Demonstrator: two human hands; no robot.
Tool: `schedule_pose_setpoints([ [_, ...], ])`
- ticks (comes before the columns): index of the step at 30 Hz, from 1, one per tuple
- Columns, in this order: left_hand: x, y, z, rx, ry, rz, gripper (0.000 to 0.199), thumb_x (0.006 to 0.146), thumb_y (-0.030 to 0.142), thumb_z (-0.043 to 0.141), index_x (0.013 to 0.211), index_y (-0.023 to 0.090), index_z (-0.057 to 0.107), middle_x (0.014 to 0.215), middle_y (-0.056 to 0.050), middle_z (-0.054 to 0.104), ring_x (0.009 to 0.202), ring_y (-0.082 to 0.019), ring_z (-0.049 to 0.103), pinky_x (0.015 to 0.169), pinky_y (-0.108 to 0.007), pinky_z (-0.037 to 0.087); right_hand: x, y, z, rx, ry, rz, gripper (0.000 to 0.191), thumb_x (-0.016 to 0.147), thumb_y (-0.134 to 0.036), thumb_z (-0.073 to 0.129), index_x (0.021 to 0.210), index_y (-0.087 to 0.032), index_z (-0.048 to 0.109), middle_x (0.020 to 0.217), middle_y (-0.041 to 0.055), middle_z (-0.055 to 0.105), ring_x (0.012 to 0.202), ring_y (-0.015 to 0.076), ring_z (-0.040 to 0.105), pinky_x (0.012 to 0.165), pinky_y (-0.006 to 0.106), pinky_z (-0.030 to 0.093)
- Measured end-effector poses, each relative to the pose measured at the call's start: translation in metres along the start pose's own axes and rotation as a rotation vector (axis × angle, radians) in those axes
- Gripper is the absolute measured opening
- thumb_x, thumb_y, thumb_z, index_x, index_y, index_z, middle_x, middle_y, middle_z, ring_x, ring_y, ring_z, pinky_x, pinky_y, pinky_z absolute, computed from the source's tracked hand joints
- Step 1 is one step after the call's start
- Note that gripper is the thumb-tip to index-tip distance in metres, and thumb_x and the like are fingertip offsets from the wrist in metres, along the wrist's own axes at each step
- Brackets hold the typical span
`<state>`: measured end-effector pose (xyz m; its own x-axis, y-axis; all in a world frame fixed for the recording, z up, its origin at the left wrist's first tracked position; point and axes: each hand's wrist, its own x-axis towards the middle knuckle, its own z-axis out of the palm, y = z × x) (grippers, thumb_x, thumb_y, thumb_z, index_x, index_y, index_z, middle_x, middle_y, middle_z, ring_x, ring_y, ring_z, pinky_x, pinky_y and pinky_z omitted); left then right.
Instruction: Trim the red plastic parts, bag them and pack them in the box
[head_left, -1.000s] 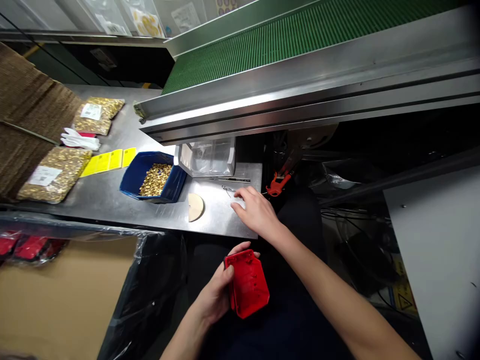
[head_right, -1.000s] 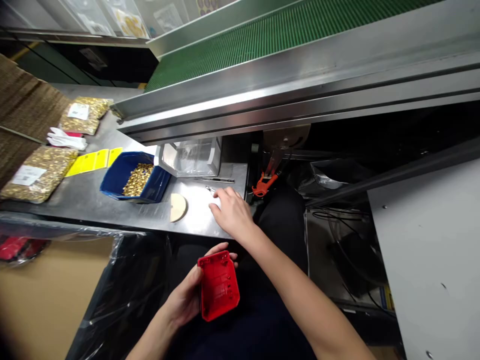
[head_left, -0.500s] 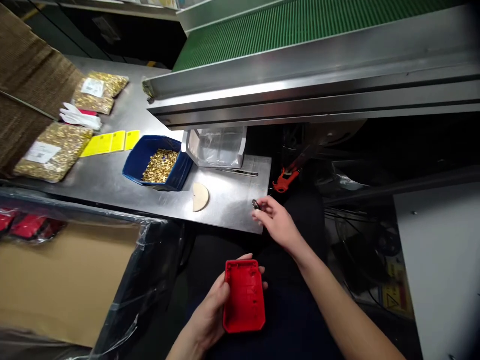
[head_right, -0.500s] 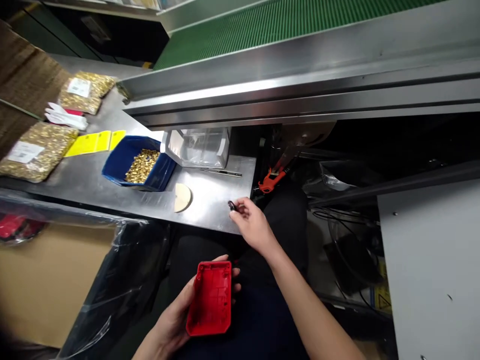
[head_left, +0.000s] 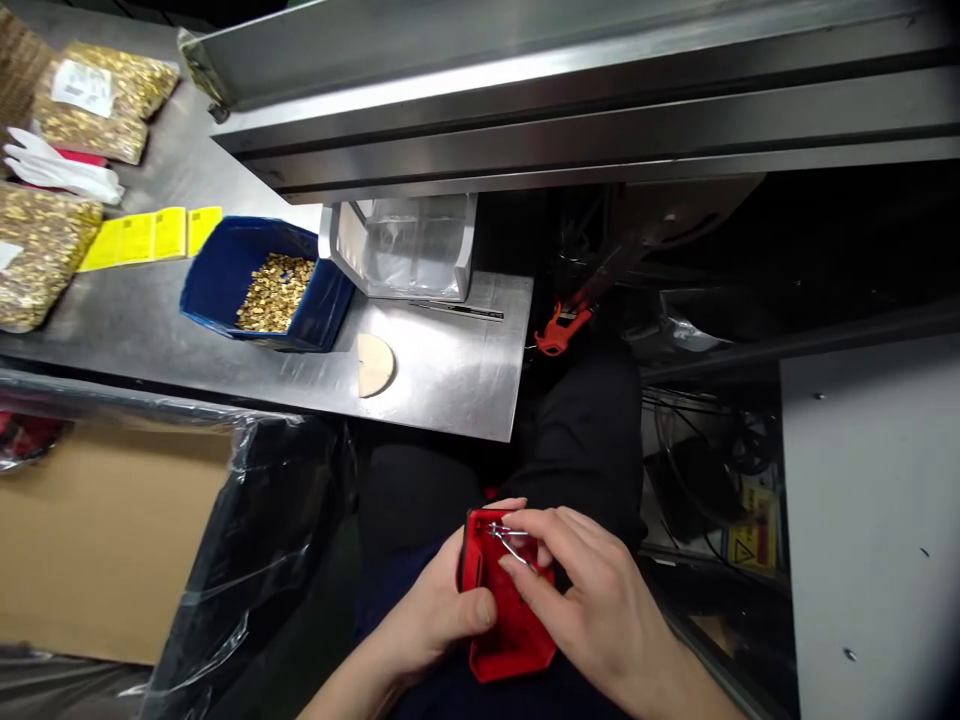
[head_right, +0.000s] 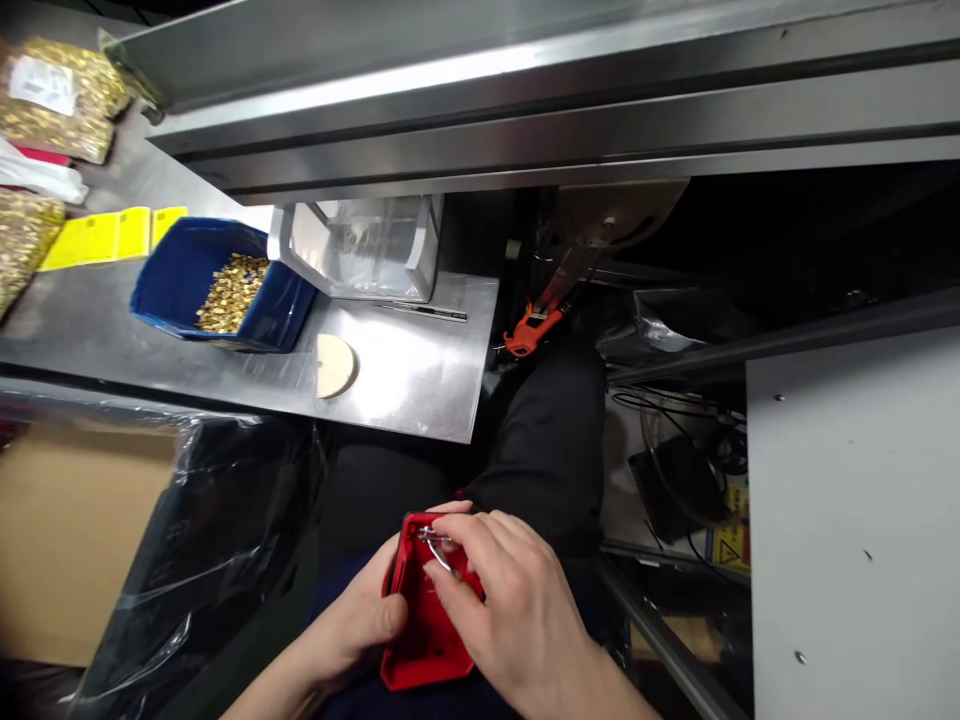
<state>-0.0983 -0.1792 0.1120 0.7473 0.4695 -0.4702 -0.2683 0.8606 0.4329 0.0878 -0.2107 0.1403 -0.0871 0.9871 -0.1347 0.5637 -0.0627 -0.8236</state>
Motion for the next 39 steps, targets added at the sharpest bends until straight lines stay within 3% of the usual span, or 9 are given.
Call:
schedule_pose_setpoints([
  [9,-0.003,-0.002,0.003,0.060,0.048,0.037,0.092,0.069,0.061,0.087,0.146,0.028,0.049,0.127,-0.010,0.060,0.121,-0.033,0.059,0.105,-0.047,0.046,-0.002,0.000,0.012,-0.045,0.051,-0.083,0.018,0.100,-0.023,0.062,0.118,-0.022,0.065,0.080,-0.0001,0.066,0.069,0.0167,0.061,0.069,0.033,0.050],
  [15,-0.005,-0.001,0.003,0.083,0.041,0.035,0.092,0.070,0.061,0.087,0.145,0.028,0.047,0.133,-0.012,0.059,0.125,-0.034,0.058,0.107,-0.048,0.045,-0.001,-0.005,0.012,-0.120,0.083,-0.119,0.017,0.102,-0.020,0.059,0.117,-0.019,0.064,0.086,0.0029,0.070,0.077,0.0185,0.066,0.072,0.033,0.050],
  [20,-0.002,0.002,0.006,0.109,0.025,0.037,0.088,0.070,0.057,0.088,0.142,0.027,0.048,0.141,-0.013,0.058,0.127,-0.035,0.057,0.107,-0.047,0.045,0.000,-0.007,0.008,-0.179,0.075,-0.131,0.015,0.102,-0.018,0.057,0.115,-0.019,0.064,0.088,0.0033,0.072,0.076,0.0192,0.066,0.071,0.034,0.049],
  [25,0.001,0.002,0.006,0.136,0.026,0.050,0.082,0.071,0.059,0.087,0.137,0.024,0.053,0.131,-0.011,0.063,0.121,-0.033,0.060,0.101,-0.042,0.047,0.001,-0.007,0.010,-0.230,0.041,-0.129,0.018,0.103,-0.016,0.052,0.116,-0.018,0.065,0.095,0.0048,0.074,0.081,0.0213,0.067,0.076,0.037,0.051],
  [28,0.000,-0.002,0.000,0.110,0.029,0.022,0.077,0.074,0.060,0.085,0.135,0.023,0.057,0.128,-0.012,0.065,0.115,-0.031,0.063,0.094,-0.038,0.049,0.004,-0.002,0.010,-0.056,-0.017,-0.048,0.021,0.103,-0.018,0.052,0.118,-0.022,0.067,0.104,0.0032,0.075,0.091,0.0201,0.070,0.083,0.035,0.053],
  [30,-0.002,-0.006,-0.005,0.074,0.042,-0.009,0.080,0.073,0.061,0.085,0.137,0.023,0.057,0.129,-0.013,0.066,0.111,-0.031,0.065,0.093,-0.038,0.050,0.008,0.007,0.006,0.139,-0.002,0.097,0.017,0.103,-0.025,0.056,0.113,-0.025,0.070,0.097,0.0003,0.076,0.084,0.0173,0.071,0.076,0.030,0.056],
  [33,-0.005,-0.009,-0.009,-0.015,0.071,-0.053,0.090,0.070,0.067,0.084,0.143,0.022,0.055,0.124,-0.015,0.069,0.107,-0.033,0.068,0.094,-0.044,0.051,0.013,0.027,-0.007,0.322,0.209,0.313,0.016,0.101,-0.036,0.061,0.110,-0.027,0.070,0.083,-0.0018,0.074,0.070,0.0145,0.069,0.061,0.025,0.054],
  [35,-0.005,-0.010,-0.010,-0.073,0.084,-0.085,0.094,0.069,0.071,0.082,0.144,0.022,0.055,0.121,-0.016,0.070,0.107,-0.036,0.068,0.095,-0.048,0.051,0.014,0.036,-0.016,0.259,0.277,0.335,0.018,0.099,-0.038,0.065,0.112,-0.027,0.069,0.087,-0.0005,0.073,0.074,0.0153,0.069,0.064,0.025,0.055],
  [39,-0.005,-0.010,-0.010,-0.072,0.068,-0.056,0.086,0.070,0.067,0.083,0.138,0.020,0.061,0.125,-0.016,0.069,0.114,-0.036,0.066,0.102,-0.047,0.049,0.011,0.025,-0.022,0.057,-0.036,0.072,0.019,0.100,-0.028,0.064,0.119,-0.027,0.067,0.094,0.0009,0.071,0.080,0.0164,0.065,0.075,0.031,0.054],
])
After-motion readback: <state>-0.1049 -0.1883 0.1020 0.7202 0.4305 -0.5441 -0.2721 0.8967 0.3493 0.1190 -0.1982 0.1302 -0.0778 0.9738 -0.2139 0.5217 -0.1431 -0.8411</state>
